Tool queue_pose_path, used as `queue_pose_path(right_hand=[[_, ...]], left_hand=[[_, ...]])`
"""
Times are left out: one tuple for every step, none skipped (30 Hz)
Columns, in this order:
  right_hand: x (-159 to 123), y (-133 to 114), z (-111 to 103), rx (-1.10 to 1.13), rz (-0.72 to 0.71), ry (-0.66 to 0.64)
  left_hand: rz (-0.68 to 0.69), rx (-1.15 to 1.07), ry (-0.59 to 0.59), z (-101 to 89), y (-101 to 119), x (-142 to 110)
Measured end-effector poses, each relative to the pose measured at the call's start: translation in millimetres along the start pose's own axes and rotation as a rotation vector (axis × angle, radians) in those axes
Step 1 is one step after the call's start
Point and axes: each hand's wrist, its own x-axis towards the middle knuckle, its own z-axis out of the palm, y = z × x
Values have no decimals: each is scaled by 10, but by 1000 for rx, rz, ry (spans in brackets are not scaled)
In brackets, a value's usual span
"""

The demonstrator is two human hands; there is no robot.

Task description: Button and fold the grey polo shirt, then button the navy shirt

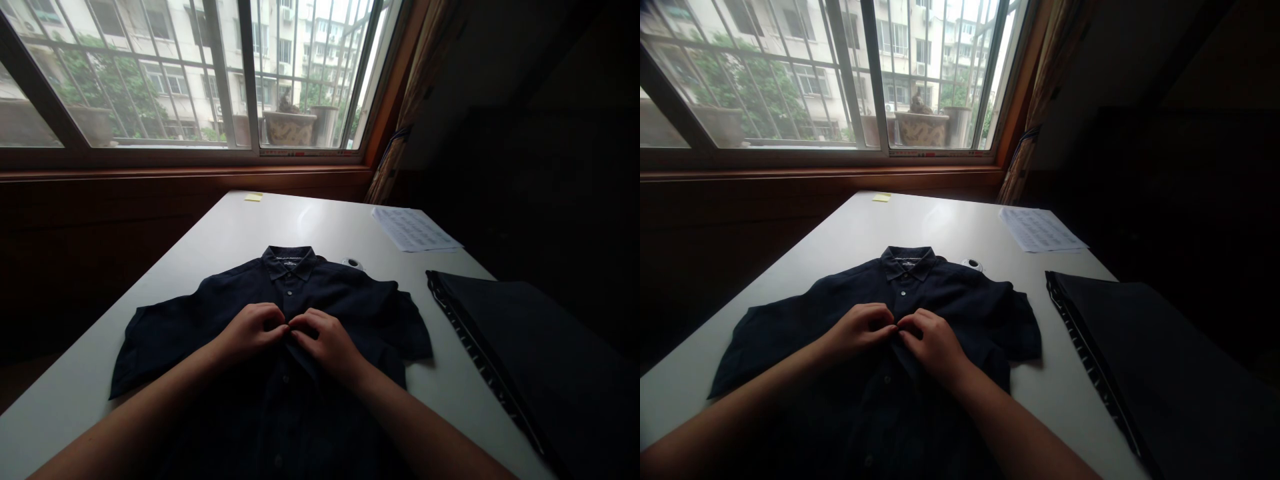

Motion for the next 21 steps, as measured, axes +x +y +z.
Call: queue_pose_path(right_hand=[[0,0,2,0,-1,1],[0,1,3,0,-2,2],[-1,4,5,-2,-4,2],[-2,8,6,-4,-6,2],[-3,12,7,-7,-8,1],[-5,15,8,-8,-8,0],[-6,19,9,-10,-7,0],[-7,21,9,-12,-6,-1],[-9,22,10,-14,-5,-1],[-10,22,10,-16,-5,0],[-10,21,10,-18,-5,-1],[-11,19,10,-19,-4,-3],[-11,16,10,-20,-5,-5],[-10,12,10,-22,-4,-7],[-9,8,9,-24,-3,-9],[-8,4,7,-27,-3,-8],[-6,0,5,-28,-4,-8],[-4,-3,4,-30,-5,-7],[-3,-6,2,-30,-6,-6],[-2,-6,1,-30,-5,-6],[-2,-6,0,-30,-5,-6]], left_hand=[[-3,3,2,2,2,-1],[-6,5,3,4,2,-1],[-8,8,3,7,2,0],[-9,10,7,11,0,0],[-9,12,9,14,-3,1],[-8,15,10,18,-6,2],[-6,17,12,22,-10,2],[-6,18,14,25,-15,2],[-7,17,15,28,-19,1],[-9,16,15,29,-22,0],[-11,16,17,30,-25,-2],[-12,16,19,31,-29,-3],[-11,19,19,32,-32,-4],[-7,23,18,32,-35,-5],[-1,28,19,33,-37,-4],[4,32,21,33,-38,-3],[8,35,24,33,-37,-2],[10,37,26,33,-34,0],[10,37,28,32,-30,2],[9,36,28,30,-24,4],[9,34,28,28,-19,6]])
